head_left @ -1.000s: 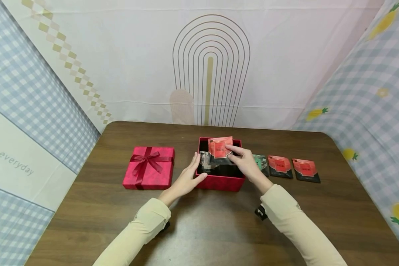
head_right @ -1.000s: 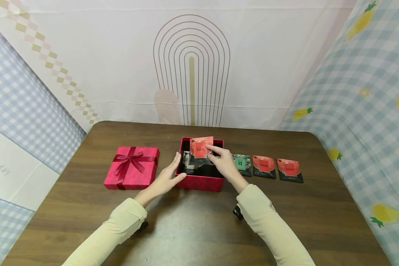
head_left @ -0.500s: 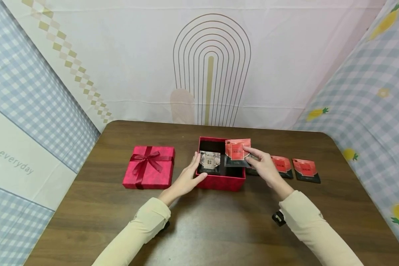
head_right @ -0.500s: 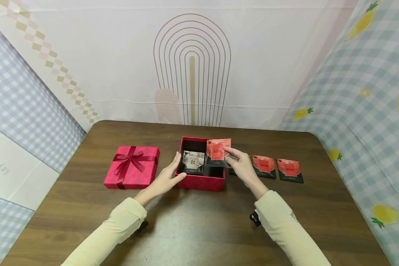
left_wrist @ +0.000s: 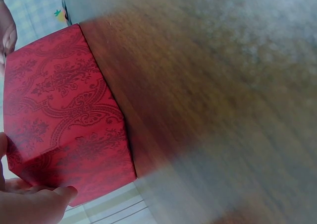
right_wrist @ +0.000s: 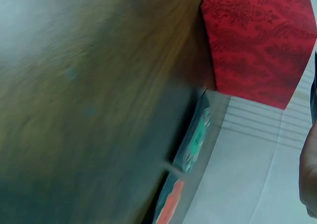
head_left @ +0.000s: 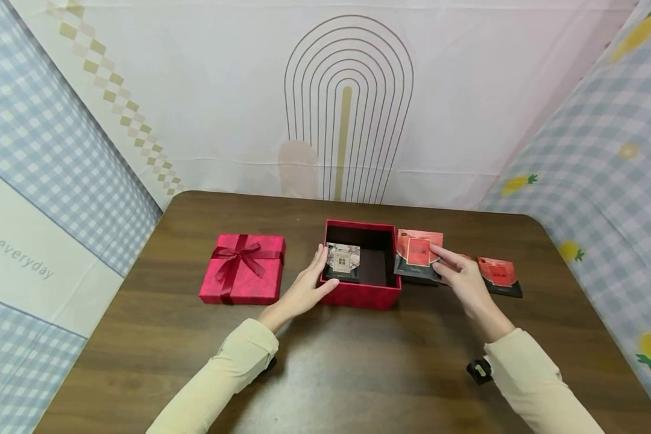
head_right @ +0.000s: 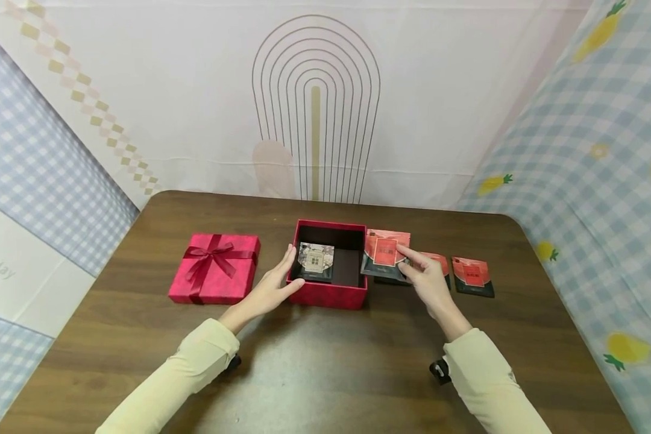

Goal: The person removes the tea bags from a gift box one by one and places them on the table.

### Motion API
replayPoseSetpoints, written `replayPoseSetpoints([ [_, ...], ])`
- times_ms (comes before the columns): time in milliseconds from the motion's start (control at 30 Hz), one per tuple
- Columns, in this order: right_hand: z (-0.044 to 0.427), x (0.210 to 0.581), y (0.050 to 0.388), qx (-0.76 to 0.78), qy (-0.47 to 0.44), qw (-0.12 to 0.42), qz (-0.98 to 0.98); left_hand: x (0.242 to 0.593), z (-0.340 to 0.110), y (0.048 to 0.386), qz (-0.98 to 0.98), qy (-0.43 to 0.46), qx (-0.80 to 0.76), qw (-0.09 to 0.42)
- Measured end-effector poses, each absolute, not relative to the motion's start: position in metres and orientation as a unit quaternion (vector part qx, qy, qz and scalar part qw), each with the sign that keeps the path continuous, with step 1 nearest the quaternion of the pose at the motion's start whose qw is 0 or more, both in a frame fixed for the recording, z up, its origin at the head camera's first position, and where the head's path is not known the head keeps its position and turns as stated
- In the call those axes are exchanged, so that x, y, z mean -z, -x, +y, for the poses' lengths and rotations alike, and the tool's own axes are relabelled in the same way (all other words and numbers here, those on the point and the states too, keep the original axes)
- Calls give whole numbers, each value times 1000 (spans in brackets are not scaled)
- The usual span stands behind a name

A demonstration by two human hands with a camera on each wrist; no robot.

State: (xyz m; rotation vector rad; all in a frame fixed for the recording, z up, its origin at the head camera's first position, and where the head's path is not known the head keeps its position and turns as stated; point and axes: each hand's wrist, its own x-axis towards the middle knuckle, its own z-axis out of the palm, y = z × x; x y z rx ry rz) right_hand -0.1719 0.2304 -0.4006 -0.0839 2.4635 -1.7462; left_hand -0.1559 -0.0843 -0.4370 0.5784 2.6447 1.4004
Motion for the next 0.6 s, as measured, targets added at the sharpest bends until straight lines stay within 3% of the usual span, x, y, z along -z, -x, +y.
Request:
replayPoseSetpoints([
  [600,263,424,142,562,47,152,811,437,-85,157,868,-195,-454,50],
])
